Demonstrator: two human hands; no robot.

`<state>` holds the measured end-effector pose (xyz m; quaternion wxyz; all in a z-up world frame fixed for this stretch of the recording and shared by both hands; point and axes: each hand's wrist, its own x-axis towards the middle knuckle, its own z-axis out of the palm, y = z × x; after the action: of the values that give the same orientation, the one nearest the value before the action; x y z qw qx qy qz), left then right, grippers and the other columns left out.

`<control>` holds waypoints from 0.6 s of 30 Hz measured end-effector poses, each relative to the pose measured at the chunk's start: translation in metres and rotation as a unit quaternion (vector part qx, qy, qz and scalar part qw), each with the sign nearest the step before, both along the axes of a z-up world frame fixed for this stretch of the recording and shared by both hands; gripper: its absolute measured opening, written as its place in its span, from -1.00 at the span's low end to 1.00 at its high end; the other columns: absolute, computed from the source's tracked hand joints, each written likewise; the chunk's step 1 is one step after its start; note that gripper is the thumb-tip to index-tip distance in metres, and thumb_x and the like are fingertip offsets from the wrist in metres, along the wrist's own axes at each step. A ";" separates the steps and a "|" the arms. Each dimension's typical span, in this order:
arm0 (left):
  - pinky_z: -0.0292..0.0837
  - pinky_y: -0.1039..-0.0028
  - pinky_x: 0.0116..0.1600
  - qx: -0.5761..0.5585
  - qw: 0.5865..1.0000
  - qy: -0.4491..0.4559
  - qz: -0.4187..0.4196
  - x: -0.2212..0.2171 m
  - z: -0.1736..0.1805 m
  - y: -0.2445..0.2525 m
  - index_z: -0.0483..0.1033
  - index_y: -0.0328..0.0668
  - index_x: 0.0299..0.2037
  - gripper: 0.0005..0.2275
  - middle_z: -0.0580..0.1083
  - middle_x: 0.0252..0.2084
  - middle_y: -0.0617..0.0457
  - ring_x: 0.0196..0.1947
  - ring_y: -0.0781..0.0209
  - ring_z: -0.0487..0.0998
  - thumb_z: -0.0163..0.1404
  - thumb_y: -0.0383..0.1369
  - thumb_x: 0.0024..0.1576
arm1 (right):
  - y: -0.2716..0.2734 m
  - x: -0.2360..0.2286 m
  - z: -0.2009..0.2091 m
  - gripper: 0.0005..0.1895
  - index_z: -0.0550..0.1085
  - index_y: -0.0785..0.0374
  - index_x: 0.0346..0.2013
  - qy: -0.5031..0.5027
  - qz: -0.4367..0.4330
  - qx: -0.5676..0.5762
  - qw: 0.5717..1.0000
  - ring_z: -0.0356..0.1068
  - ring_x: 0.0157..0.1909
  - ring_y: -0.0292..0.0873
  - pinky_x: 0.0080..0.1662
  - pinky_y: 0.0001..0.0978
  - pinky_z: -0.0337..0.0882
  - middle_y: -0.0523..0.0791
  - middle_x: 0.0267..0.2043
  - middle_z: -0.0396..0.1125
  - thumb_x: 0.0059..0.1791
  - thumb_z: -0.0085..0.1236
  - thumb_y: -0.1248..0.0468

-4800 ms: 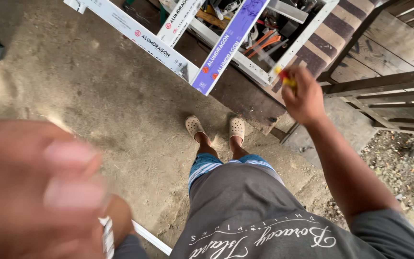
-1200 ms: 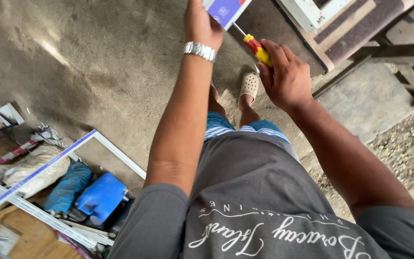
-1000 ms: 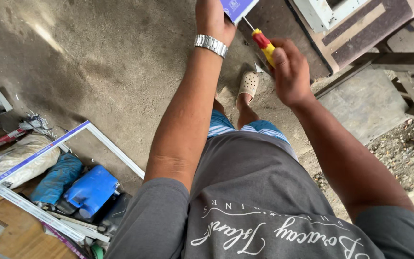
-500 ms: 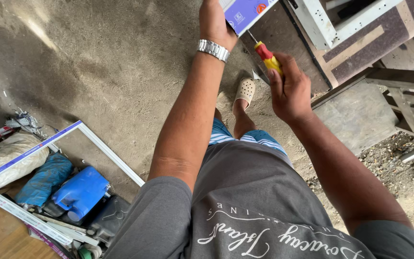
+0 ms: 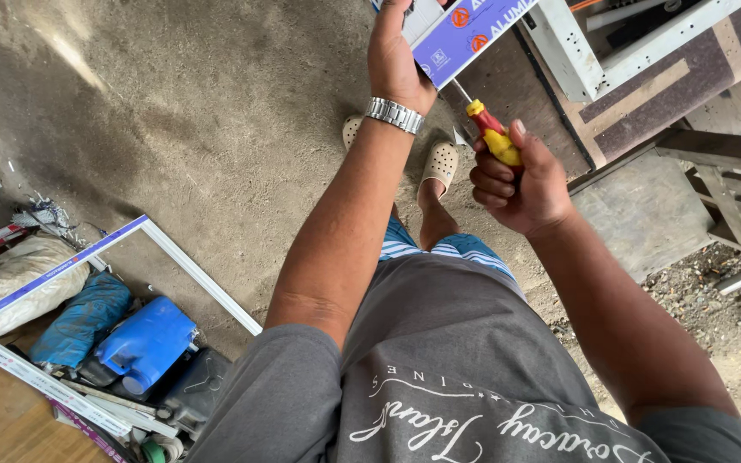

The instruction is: The person uses a screwdriver to tighten screws on a white aluminum frame, securing a purple protective strip to the profile. They manipulate the frame and the tool to align and fasten the components together.

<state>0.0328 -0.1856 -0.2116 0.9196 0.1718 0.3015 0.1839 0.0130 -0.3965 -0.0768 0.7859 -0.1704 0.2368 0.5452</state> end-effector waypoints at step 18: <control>0.66 0.19 -0.21 0.051 0.996 0.054 -0.049 0.000 -0.004 0.032 0.49 -0.37 -0.08 -0.61 0.56 -0.20 -0.14 -0.23 0.00 0.66 -0.07 -0.09 0.26 | -0.052 -0.016 0.022 -0.73 0.41 0.37 0.08 -0.691 0.153 -0.444 0.549 0.39 -0.30 -0.14 -0.21 -0.32 0.39 -0.02 -0.26 0.37 0.14 0.19 0.30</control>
<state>0.0330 -0.1539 -0.2152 0.8998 0.2431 0.3324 0.1444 -0.0031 -0.4485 -0.0543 0.4365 -0.8555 -0.1975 0.1966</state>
